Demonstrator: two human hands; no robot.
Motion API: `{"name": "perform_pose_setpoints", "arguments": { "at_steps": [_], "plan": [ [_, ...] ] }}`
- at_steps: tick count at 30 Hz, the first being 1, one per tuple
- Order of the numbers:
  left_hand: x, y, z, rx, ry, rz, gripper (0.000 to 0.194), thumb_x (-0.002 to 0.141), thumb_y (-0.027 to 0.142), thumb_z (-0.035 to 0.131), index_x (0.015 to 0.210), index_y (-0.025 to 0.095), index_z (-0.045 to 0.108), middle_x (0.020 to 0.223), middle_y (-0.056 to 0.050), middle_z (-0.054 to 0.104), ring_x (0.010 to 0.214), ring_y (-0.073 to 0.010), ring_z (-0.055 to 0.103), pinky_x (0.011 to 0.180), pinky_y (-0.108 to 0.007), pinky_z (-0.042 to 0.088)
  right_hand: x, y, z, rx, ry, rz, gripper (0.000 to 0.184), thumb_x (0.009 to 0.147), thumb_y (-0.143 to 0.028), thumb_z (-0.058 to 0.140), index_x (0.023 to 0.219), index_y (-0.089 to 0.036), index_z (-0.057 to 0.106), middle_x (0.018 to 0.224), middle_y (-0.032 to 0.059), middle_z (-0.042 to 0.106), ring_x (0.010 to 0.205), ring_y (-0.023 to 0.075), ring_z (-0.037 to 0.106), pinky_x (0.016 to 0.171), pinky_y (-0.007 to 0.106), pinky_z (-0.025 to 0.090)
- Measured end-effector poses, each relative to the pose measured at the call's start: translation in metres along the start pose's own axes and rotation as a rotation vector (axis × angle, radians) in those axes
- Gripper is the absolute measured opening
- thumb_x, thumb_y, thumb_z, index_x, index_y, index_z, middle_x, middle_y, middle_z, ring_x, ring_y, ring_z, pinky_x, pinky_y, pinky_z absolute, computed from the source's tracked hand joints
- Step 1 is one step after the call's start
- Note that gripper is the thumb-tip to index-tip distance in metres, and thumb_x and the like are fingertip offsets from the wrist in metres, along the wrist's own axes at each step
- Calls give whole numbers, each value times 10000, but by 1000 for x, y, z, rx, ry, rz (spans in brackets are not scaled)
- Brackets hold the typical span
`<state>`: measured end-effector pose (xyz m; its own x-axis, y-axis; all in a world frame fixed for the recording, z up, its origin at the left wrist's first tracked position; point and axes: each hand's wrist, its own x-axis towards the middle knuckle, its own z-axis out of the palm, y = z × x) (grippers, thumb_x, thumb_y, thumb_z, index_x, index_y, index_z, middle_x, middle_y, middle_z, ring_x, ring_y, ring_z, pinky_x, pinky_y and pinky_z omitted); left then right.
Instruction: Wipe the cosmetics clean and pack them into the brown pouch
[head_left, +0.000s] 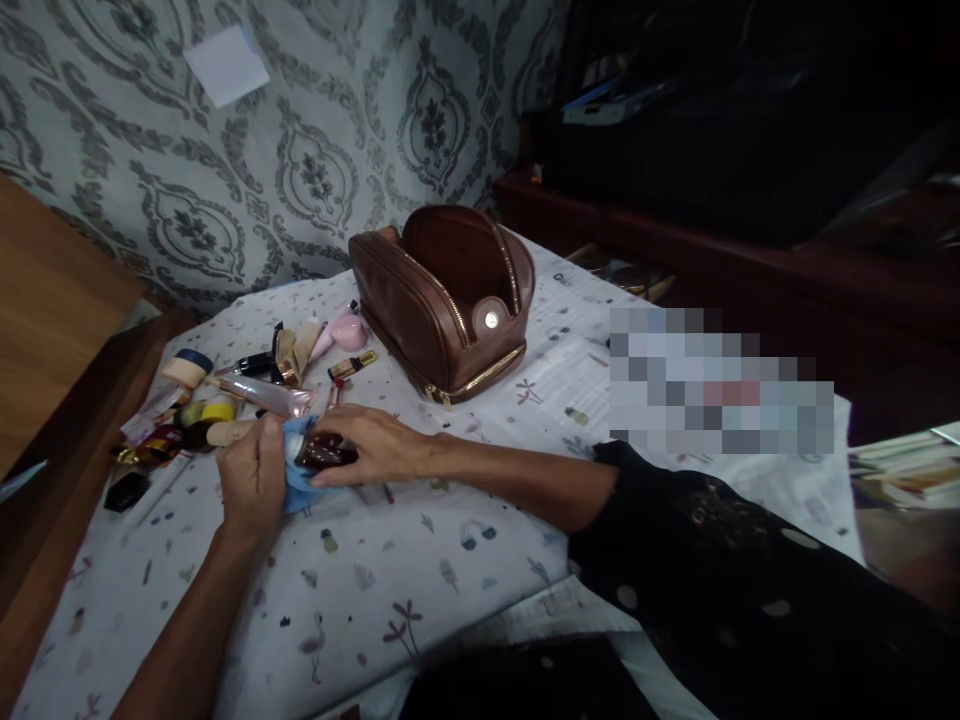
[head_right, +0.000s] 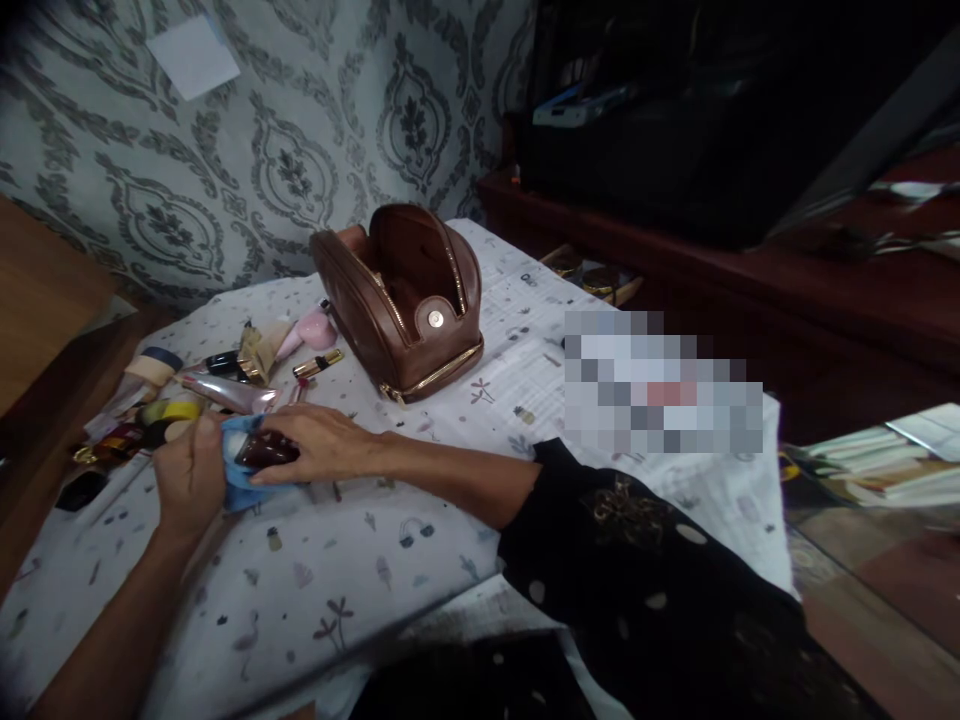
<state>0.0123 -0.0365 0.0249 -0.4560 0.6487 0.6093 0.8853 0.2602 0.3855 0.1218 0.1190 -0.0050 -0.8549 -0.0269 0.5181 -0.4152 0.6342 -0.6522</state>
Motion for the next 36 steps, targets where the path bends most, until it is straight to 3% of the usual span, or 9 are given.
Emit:
{"name": "perform_pose_setpoints", "arguments": {
  "at_steps": [6, 10, 13, 17, 21, 23, 26, 30, 36],
  "plan": [
    [0, 5, 8, -194, 100, -132, 489, 984, 537, 326, 681, 188, 484, 612, 29, 439, 594, -130, 412, 578, -276, 337, -1, -1, 4, -12, 69, 2, 325, 869, -380, 668, 1073, -132, 617, 1012, 93, 676, 958, 214, 612, 895, 352, 491],
    [-5, 8, 15, -217, 16, -103, 443, 989, 528, 310, 909, 175, 566, 766, 0, 527, 703, -150, 485, 663, -279, 397, -2, 2, 3, 57, 113, 53, 273, 843, -346, 695, 1003, -145, 604, 955, 64, 668, 888, 194, 606, 831, 322, 493],
    [-6, 6, 18, -163, -16, -42, 448, 989, 515, 305, 1056, 169, 581, 891, -38, 598, 818, -183, 550, 751, -300, 435, -2, 4, 1, 150, 134, 84, 331, 802, -381, 740, 989, -156, 585, 921, 37, 648, 840, 175, 595, 791, 302, 486],
    [-5, 3, 18, -101, -30, -39, 417, 994, 482, 300, 1034, 172, 577, 805, -14, 586, 724, -170, 539, 683, -285, 432, -1, 4, -3, 240, 156, 128, 456, 752, -344, 787, 1093, -183, 530, 926, 4, 617, 837, 161, 587, 772, 286, 488],
    [-6, 2, 18, -72, -27, -12, 387, 986, 481, 329, 989, 175, 566, 765, -4, 579, 694, -165, 539, 650, -277, 430, -1, 0, -8, 177, 145, 75, 540, 773, -347, 761, 1210, -179, 491, 970, 21, 592, 867, 172, 569, 798, 311, 494],
    [-9, 4, 20, -75, -44, 4, 384, 986, 480, 332, 993, 176, 567, 779, -12, 597, 709, -171, 560, 662, -281, 446, -1, -2, -10, 141, 162, 18, 469, 861, -358, 667, 1257, -177, 494, 1017, 43, 577, 897, 172, 557, 842, 329, 491],
    [-12, 6, 26, -86, -94, 9, 413, 989, 479, 328, 1129, 164, 557, 953, -70, 658, 853, -206, 622, 759, -316, 487, -2, -4, -13, 98, 211, -29, 340, 968, -348, 508, 1262, -184, 548, 981, 45, 549, 928, 174, 540, 896, 349, 479],
    [-14, 5, 33, -90, -198, 11, 479, 986, 505, 316, 1245, 153, 512, 1152, -139, 651, 1058, -265, 624, 888, -387, 491, -2, -2, -14, 79, 237, -57, 285, 977, -307, 490, 1189, -190, 640, 986, 50, 551, 1002, 180, 532, 951, 359, 466],
    [-16, -6, 35, 45, -296, 89, 504, 974, 547, 284, 1130, 162, 569, 1040, -119, 661, 984, -264, 625, 871, -401, 500, 0, 4, -23, 75, 212, -103, 306, 953, -316, 527, 1137, -124, 679, 965, 67, 549, 969, 185, 548, 934, 354, 475]
  ]
}}
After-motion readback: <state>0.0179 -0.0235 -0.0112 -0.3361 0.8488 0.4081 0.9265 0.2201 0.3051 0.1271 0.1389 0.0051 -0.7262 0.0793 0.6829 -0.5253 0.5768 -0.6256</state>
